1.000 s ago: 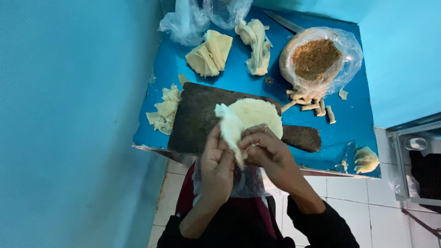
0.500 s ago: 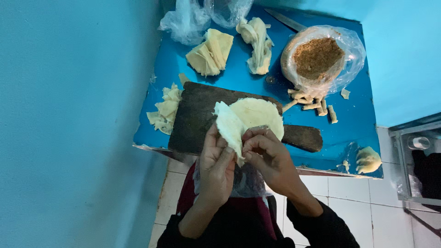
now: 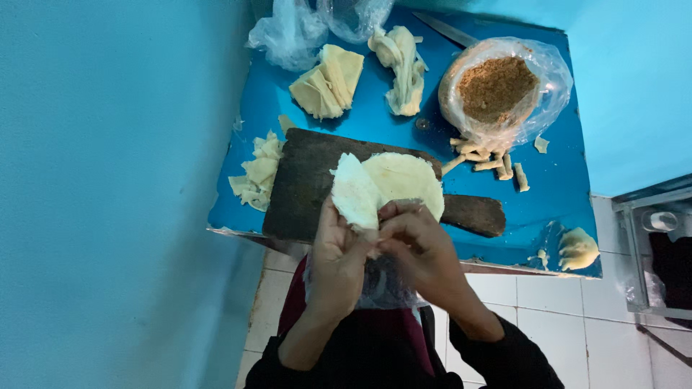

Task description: The person shapes round dough discs on a wooden board, pressing small pieces of dough onto the discs and folding dough over them. They then cut the stacked dough with a knife into pieces and pinch off small dough bits by hand on the table.

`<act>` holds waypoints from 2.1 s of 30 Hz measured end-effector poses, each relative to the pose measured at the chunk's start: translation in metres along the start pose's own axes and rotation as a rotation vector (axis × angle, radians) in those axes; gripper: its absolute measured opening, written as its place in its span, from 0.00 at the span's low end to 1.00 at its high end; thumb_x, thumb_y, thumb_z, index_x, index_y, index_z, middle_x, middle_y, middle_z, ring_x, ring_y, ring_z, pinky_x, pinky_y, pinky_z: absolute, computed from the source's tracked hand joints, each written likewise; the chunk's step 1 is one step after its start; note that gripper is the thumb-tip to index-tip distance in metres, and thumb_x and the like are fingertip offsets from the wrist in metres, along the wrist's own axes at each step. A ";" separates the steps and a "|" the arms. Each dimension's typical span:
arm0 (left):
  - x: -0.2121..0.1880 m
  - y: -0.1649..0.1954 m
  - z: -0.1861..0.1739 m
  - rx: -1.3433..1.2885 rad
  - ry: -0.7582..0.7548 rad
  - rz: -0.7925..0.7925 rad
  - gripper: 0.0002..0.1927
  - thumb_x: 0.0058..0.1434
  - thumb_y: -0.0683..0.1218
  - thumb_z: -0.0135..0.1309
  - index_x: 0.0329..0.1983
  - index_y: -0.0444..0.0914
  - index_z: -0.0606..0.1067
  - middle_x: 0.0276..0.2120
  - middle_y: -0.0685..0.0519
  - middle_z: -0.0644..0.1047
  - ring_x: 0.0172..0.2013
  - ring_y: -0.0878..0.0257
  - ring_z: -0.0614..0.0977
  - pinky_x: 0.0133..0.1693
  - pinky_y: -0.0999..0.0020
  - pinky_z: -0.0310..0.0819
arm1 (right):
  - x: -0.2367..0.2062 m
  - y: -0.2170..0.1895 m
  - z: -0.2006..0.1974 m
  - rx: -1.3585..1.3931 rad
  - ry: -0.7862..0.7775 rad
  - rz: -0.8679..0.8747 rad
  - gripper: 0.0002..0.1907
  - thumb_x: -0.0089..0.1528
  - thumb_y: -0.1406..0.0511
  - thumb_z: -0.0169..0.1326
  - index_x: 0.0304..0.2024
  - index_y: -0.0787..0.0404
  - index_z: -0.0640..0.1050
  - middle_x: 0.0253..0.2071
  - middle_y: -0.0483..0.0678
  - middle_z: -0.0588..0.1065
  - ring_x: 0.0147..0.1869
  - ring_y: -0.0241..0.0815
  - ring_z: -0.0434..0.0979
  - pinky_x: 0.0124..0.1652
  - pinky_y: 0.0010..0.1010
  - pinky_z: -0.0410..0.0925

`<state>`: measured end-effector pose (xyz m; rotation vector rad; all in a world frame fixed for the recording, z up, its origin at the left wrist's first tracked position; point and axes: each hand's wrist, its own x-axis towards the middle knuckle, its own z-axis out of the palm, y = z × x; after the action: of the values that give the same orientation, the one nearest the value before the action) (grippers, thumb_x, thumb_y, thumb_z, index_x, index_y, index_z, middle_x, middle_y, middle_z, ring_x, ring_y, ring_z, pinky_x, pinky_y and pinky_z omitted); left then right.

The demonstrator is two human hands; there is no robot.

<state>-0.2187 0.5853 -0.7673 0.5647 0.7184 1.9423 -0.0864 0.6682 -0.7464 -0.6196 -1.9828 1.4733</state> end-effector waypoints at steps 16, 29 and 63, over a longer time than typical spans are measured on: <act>-0.008 0.017 -0.022 0.146 -0.017 0.087 0.32 0.67 0.33 0.49 0.74 0.30 0.54 0.61 0.43 0.72 0.57 0.61 0.73 0.57 0.64 0.68 | 0.018 0.001 0.022 0.141 0.153 0.145 0.09 0.67 0.77 0.50 0.49 0.64 0.73 0.43 0.47 0.75 0.46 0.33 0.75 0.46 0.25 0.70; -0.009 0.031 -0.002 0.687 0.069 0.067 0.27 0.68 0.34 0.46 0.72 0.33 0.67 0.53 0.43 0.82 0.50 0.63 0.82 0.50 0.70 0.77 | 0.024 -0.005 0.005 -0.076 0.054 -0.063 0.19 0.56 0.72 0.61 0.50 0.61 0.74 0.45 0.40 0.70 0.50 0.30 0.69 0.48 0.21 0.65; -0.007 0.083 -0.095 -0.021 0.553 0.640 0.17 0.80 0.48 0.49 0.59 0.29 0.70 0.47 0.46 0.78 0.47 0.59 0.83 0.50 0.60 0.81 | 0.051 -0.002 -0.075 0.534 0.460 0.074 0.09 0.75 0.67 0.55 0.52 0.68 0.71 0.40 0.48 0.74 0.37 0.37 0.77 0.32 0.28 0.70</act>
<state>-0.3287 0.5244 -0.7790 0.2460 0.9286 2.7550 -0.0712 0.7532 -0.7189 -0.7139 -1.1670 1.6370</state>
